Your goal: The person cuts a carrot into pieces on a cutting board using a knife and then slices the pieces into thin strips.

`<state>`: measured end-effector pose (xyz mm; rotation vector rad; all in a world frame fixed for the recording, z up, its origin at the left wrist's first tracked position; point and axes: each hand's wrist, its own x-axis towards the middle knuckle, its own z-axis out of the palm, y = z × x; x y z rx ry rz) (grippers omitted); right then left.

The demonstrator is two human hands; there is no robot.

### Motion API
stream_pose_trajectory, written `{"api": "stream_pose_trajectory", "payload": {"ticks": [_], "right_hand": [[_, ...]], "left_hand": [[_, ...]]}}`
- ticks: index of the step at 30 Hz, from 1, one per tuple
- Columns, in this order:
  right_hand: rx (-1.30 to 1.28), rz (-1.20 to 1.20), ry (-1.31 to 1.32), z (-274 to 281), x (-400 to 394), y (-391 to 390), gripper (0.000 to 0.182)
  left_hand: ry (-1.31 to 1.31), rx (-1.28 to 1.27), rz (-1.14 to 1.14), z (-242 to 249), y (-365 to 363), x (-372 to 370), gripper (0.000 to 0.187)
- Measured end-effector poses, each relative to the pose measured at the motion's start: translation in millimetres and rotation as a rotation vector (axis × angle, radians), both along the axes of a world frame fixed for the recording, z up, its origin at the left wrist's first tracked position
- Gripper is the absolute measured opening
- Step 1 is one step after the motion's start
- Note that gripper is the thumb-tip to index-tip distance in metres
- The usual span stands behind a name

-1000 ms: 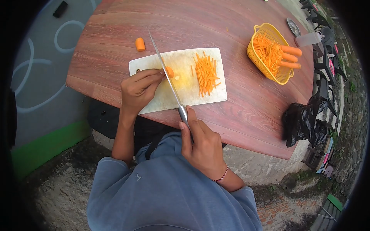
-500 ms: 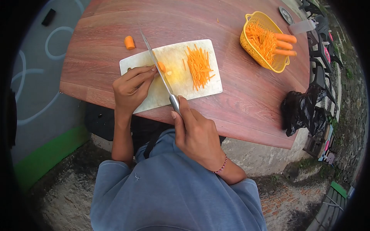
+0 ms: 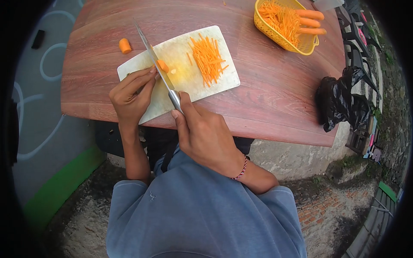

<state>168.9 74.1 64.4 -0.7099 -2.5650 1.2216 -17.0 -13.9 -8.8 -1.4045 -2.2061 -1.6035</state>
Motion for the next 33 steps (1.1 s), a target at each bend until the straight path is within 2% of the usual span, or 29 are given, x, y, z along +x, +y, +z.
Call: {"api": "stream_pose_trajectory", "payload": {"ticks": [16, 20, 25, 30, 33], "right_hand": [[0.010, -0.046, 0.076, -26, -29, 3, 0.043], [0.015, -0.055, 0.113, -30, -16, 0, 0.042], [-0.015, -0.012, 0.141, -18, 8, 2, 0.042], [-0.089, 0.016, 0.327, 4, 27, 7, 0.041], [-0.105, -0.035, 0.279, 17, 40, 20, 0.042]], "left_hand": [[0.018, 0.001, 0.008, -4, 2, 0, 0.021], [0.056, 0.000, 0.117, 0, 6, 2, 0.020], [0.164, -0.055, 0.154, 2, 6, -5, 0.021], [0.144, -0.182, 0.153, 5, 4, -10, 0.025], [0.156, -0.174, 0.097, 9, 4, -18, 0.027]]}}
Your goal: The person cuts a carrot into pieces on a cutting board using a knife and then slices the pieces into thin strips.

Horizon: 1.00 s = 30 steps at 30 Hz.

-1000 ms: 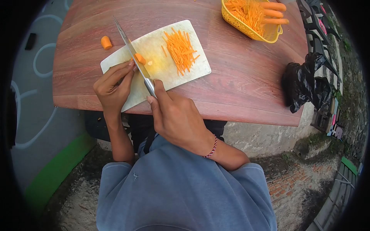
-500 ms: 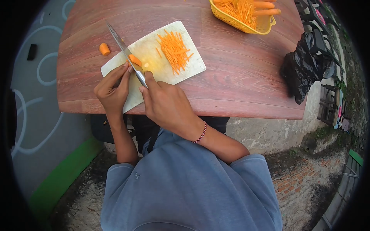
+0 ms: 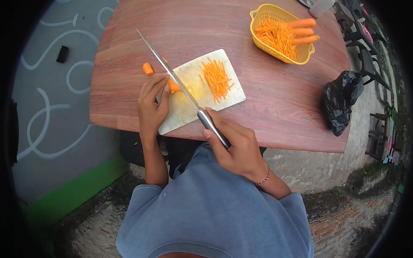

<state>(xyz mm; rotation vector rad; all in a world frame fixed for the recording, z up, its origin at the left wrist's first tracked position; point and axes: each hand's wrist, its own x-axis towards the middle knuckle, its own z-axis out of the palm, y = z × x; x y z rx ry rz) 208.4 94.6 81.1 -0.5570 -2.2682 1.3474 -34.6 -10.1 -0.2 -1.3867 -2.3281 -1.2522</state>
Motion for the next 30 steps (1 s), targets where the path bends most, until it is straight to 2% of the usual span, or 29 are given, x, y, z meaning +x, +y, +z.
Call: {"api": "stream_pose_trajectory", "payload": {"ticks": [2, 5, 6, 11, 15, 17, 21, 26, 30], "right_hand": [[0.029, -0.068, -0.027, -2, 8, 10, 0.045], [0.127, -0.173, 0.005, -24, 18, 21, 0.046], [0.056, -0.207, -0.035, -31, 25, 22, 0.046], [0.039, -0.303, -0.006, -62, 49, 25, 0.045], [0.057, -0.353, 0.000, -78, 60, 33, 0.045], [-0.203, -0.380, 0.108, -84, 64, 36, 0.045], [-0.328, -0.337, 0.132, -85, 68, 41, 0.049], [-0.387, -0.369, 0.154, -86, 66, 44, 0.048], [-0.419, -0.391, 0.167, -85, 64, 45, 0.047]], "left_hand": [[-0.047, -0.016, -0.134, 6, -2, -4, 0.030], [0.019, -0.084, -0.265, 14, -10, -12, 0.034], [0.027, -0.080, -0.264, 15, -10, -13, 0.034], [0.000, -0.128, -0.273, 13, -8, -17, 0.032], [0.085, -0.116, -0.289, 12, -3, -21, 0.029], [0.086, -0.124, -0.303, 11, -1, -23, 0.029], [0.137, -0.152, -0.343, 16, 6, -30, 0.027], [0.158, -0.320, -0.469, 23, 7, -42, 0.028], [0.132, -0.349, -0.496, 32, 7, -49, 0.028]]}}
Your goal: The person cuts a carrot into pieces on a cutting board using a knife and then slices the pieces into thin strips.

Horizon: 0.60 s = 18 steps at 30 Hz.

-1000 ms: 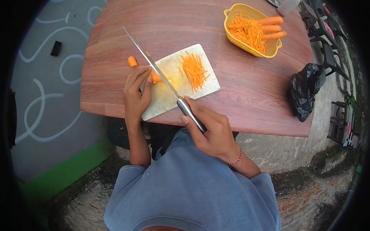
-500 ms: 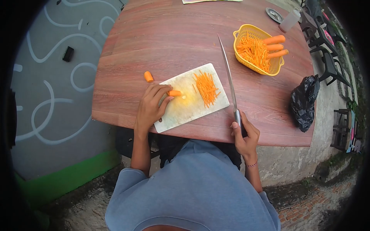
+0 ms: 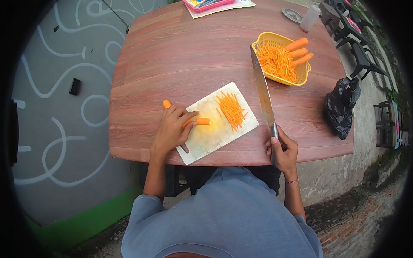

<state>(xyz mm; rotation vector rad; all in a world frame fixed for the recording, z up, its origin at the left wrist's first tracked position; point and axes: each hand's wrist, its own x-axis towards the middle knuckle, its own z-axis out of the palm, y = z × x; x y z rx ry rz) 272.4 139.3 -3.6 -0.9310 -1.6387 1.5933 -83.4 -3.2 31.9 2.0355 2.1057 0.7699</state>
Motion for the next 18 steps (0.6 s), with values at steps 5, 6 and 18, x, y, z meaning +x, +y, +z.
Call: {"api": "stream_pose_trajectory", "payload": {"ticks": [5, 6, 18], "right_hand": [[0.010, -0.008, 0.000, -1, 0, 1, 0.047], [0.025, 0.009, -0.002, -1, 1, 1, 0.047], [-0.008, -0.067, -0.011, -3, 0, -1, 0.049]], "left_hand": [[-0.113, 0.171, 0.074, -15, 5, -5, 0.028], [-0.116, 0.171, 0.064, -19, 5, -8, 0.028], [-0.137, 0.241, -0.008, -18, 3, 0, 0.034]]}}
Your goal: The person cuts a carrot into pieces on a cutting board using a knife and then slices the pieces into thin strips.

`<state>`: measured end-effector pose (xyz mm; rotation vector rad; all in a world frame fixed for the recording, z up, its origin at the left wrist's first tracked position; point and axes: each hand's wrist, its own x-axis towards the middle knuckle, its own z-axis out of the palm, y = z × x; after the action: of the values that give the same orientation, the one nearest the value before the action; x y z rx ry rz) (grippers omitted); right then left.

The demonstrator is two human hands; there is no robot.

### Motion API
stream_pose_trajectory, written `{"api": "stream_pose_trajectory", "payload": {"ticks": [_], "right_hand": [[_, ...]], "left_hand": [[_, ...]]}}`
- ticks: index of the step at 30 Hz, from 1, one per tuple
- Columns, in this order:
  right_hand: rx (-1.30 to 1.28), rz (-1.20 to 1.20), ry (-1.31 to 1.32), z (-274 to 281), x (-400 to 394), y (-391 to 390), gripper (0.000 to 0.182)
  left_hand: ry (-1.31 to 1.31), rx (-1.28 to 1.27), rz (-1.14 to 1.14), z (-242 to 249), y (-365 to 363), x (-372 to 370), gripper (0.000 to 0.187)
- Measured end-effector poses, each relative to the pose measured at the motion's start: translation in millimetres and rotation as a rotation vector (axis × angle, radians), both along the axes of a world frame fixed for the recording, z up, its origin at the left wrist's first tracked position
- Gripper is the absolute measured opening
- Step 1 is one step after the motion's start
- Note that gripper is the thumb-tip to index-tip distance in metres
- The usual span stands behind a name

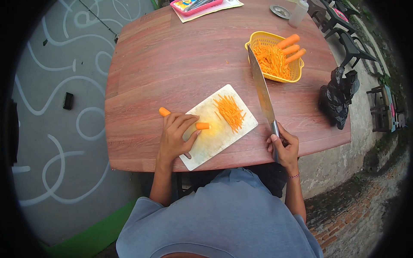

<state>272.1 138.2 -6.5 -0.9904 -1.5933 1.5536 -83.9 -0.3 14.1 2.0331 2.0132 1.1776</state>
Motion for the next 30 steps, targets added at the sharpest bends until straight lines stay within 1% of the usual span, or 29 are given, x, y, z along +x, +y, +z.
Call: {"api": "stream_pose_trajectory", "payload": {"ticks": [2, 6, 8, 11, 15, 17, 19, 21, 25, 27, 29, 30], "right_hand": [[0.001, 0.008, -0.004, 0, 0, 0, 0.050], [0.001, 0.050, -0.005, 3, 0, 1, 0.050], [0.001, 0.077, 0.015, 4, 1, 2, 0.050], [0.003, 0.149, -0.008, 9, 3, 2, 0.051], [0.062, 0.310, -0.019, 23, 2, 4, 0.056], [-0.001, 0.406, -0.022, 43, -9, 0, 0.060], [-0.060, 0.474, -0.065, 52, -22, -3, 0.063], [-0.140, 0.536, -0.077, 55, -32, -8, 0.063], [-0.220, 0.630, -0.134, 52, -44, -6, 0.059], [-0.223, 0.649, -0.151, 53, -48, -3, 0.058], [-0.190, 0.680, -0.280, 59, -52, 1, 0.056], [-0.196, 0.687, -0.296, 58, -53, 2, 0.056]], "left_hand": [[0.099, 0.017, -0.006, -8, 1, 2, 0.034], [0.138, 0.020, 0.074, -12, 4, 13, 0.035], [0.201, -0.003, 0.115, -9, 6, 16, 0.036], [0.180, -0.062, 0.111, -6, 6, 19, 0.035], [0.112, -0.027, 0.191, 1, 6, 25, 0.035], [0.134, -0.044, 0.133, 1, 8, 26, 0.033], [0.110, -0.060, 0.163, -3, 10, 28, 0.033], [0.082, -0.075, 0.194, -6, 10, 33, 0.032], [0.094, -0.092, 0.369, -2, 6, 51, 0.030], [0.103, -0.102, 0.427, -1, 4, 61, 0.030], [0.113, -0.044, 0.449, -4, 5, 69, 0.027], [0.097, -0.049, 0.457, -6, 5, 71, 0.027]]}}
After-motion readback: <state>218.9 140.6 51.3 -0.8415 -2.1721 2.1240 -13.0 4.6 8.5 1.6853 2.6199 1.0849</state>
